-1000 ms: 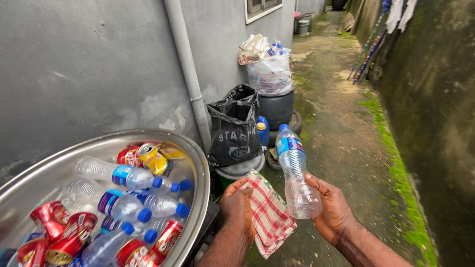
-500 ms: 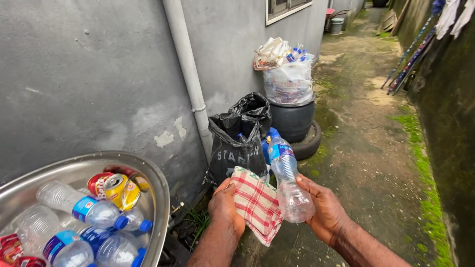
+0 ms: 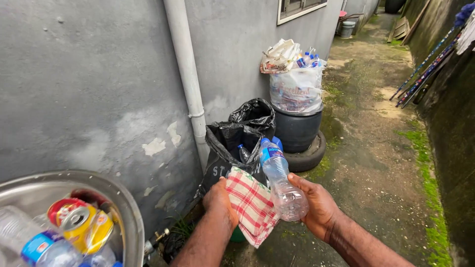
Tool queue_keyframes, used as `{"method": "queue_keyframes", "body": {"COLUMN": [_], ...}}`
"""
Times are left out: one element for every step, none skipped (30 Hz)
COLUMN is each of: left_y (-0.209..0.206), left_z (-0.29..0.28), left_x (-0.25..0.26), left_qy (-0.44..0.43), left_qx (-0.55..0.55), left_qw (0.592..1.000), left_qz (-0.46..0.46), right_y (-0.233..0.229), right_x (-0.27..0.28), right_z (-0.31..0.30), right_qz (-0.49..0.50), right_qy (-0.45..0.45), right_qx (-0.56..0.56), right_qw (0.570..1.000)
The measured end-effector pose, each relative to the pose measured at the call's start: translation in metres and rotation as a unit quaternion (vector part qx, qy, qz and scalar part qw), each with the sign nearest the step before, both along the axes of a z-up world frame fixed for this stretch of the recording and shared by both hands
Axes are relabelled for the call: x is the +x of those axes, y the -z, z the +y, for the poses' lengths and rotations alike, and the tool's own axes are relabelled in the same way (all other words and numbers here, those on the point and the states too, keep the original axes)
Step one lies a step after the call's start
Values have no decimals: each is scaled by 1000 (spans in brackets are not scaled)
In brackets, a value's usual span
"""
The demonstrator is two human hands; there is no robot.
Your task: Sort plastic bottles and aluminum cans out of a bin and wipe them down with a cloth.
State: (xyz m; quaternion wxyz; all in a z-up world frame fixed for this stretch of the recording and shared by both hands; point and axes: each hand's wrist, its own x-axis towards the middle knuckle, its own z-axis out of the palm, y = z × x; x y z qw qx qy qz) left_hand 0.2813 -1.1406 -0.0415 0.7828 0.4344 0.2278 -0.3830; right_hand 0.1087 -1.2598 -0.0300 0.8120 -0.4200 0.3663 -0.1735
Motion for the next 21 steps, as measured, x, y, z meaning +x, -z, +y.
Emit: {"method": "queue_keyframes", "body": {"left_y": [-1, -3, -1, -2, -4, -7, -6, -6, -5, 2, 8, 14, 16, 18, 20, 23, 25, 27, 27, 26, 26], "left_z": [-9, -18, -22, -23, -26, -28, -29, -30, -32, -34, -36, -38, -41, -43, -47, -52, -58, -64, -70, -76, -84], "left_x": [7, 14, 16, 18, 23, 29, 32, 36, 40, 47, 51, 55, 58, 60, 63, 66, 70, 73, 75, 78, 79], "left_qy": [3, 3, -3, -6, 4, 13, 7, 7, 7, 1, -12, -24, -31, -31, -31, -37, -44, -51, -61, -64, -68], "left_qx": [-1, 18, 40, 43, 44, 45, 47, 62, 76, 76, 76, 76, 78, 94, 110, 112, 105, 98, 100, 96, 92], "left_qw": [1000, 1000, 999, 999, 999, 999, 999, 998, 997, 997, 997, 997, 996, 995, 993, 993, 993, 994, 993, 993, 993], "left_qz": [0, -5, -5, 1, -7, -15, -12, -11, -10, -8, 0, 9, 10, 6, 2, 2, 8, 15, 14, 9, 4], "right_y": [-8, -16, -23, -18, -16, -13, -15, -16, -18, -18, -19, -19, -20, -20, -20, -11, -3, 6, 7, 8, 8], "right_x": [6, 10, 13, 15, 22, 29, 33, 38, 44, 50, 54, 58, 63, 67, 72, 76, 82, 87, 92, 97, 102], "right_z": [-6, -11, -14, -18, -24, -30, -32, -35, -38, -42, -46, -50, -55, -61, -68, -79, -91, -104, -112, -120, -130], "right_qz": [0, 32, 69, 74, 68, 62, 65, 69, 72, 73, 71, 68, 68, 73, 76, 75, 56, 37, 35, 38, 42], "right_qy": [3, -2, -13, -16, -18, -20, -27, -35, -41, -48, -49, -50, -57, -66, -74, -80, -97, -113, -123, -136, -149], "right_qx": [-1, -10, -16, -14, -15, -16, -15, -13, -14, -14, -8, -1, 0, -1, -1, 0, -2, -4, -3, 0, 2], "right_qw": [1000, 999, 997, 997, 997, 998, 997, 997, 996, 996, 996, 996, 996, 995, 994, 994, 994, 993, 992, 990, 988]}}
